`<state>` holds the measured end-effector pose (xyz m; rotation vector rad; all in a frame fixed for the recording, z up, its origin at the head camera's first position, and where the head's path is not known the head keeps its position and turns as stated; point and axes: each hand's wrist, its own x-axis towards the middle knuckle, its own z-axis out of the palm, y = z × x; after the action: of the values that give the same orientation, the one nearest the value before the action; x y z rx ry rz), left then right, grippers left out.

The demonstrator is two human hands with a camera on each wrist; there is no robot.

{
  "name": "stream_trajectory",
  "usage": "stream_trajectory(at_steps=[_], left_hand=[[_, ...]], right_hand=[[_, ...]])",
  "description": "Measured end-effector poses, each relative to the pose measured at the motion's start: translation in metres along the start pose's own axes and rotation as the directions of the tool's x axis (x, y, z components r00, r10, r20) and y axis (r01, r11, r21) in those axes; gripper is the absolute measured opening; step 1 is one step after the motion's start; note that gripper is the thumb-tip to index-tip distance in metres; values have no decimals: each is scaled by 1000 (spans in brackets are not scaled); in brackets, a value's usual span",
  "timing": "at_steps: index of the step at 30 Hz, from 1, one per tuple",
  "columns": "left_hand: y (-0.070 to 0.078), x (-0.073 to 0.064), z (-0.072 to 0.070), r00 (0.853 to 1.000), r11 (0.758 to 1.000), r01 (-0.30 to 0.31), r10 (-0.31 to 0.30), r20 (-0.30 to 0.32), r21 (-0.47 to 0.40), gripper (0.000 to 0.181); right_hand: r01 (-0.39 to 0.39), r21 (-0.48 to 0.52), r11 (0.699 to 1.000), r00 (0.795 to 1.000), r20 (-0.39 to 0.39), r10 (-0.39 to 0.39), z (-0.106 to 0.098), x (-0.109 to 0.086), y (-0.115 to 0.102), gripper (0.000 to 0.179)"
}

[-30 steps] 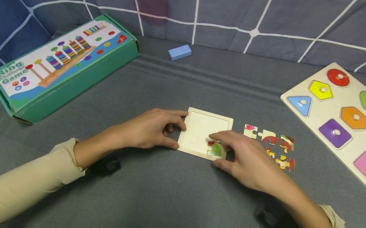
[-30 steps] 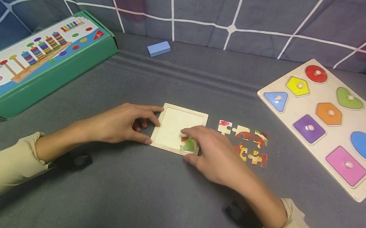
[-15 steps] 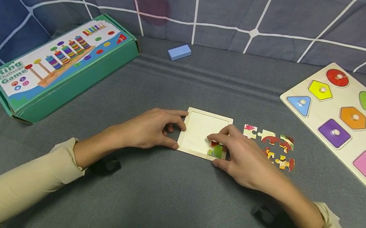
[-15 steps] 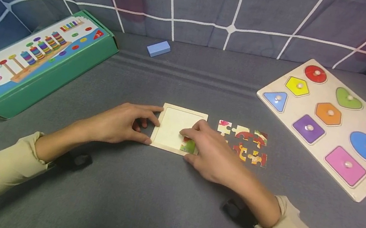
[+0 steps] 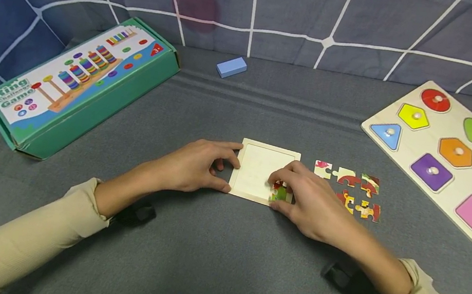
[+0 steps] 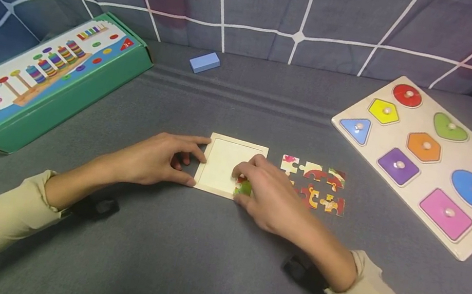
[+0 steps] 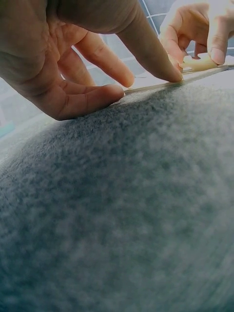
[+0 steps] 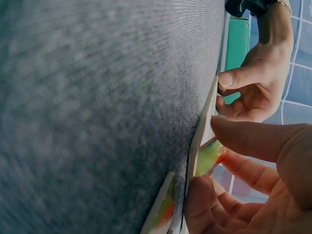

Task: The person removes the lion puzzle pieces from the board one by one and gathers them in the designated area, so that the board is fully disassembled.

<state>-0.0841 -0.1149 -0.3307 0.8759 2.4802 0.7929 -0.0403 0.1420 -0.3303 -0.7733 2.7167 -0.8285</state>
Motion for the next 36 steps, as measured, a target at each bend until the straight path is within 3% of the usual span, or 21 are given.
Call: stream_trajectory(at_steps=[6,12,18,25,32,36], left_hand=[[0,-1,0,1000,1000,-4,4,-4,-2,36],[0,0,0,1000,1000,-8,8,-8,3,37],[2,-1,-1,1000,1000,0,0,-6,8,37],[2,0,0,1000,1000,5,-5,-5,16,37],[0,0,1,1000,1000,10,-10,-5,19,37],[1,0,1,1000,1000,16,-16,-4,19,38]], right_hand=[[-3,-18,1000,1000,-28,3,1,1,0,38],[-14,-25,1000,997,-73,13,-3,-3,-1,33],[3,17,1000,994,-107,-1,-9,-6,-2,32],[9,69,998,992,-123,0,-13,-13,-2,47],[39,67,997,988,-150,-29,-14,-20,1,36],[51,71,996,986,-160,-39,-16,-23,2,39]])
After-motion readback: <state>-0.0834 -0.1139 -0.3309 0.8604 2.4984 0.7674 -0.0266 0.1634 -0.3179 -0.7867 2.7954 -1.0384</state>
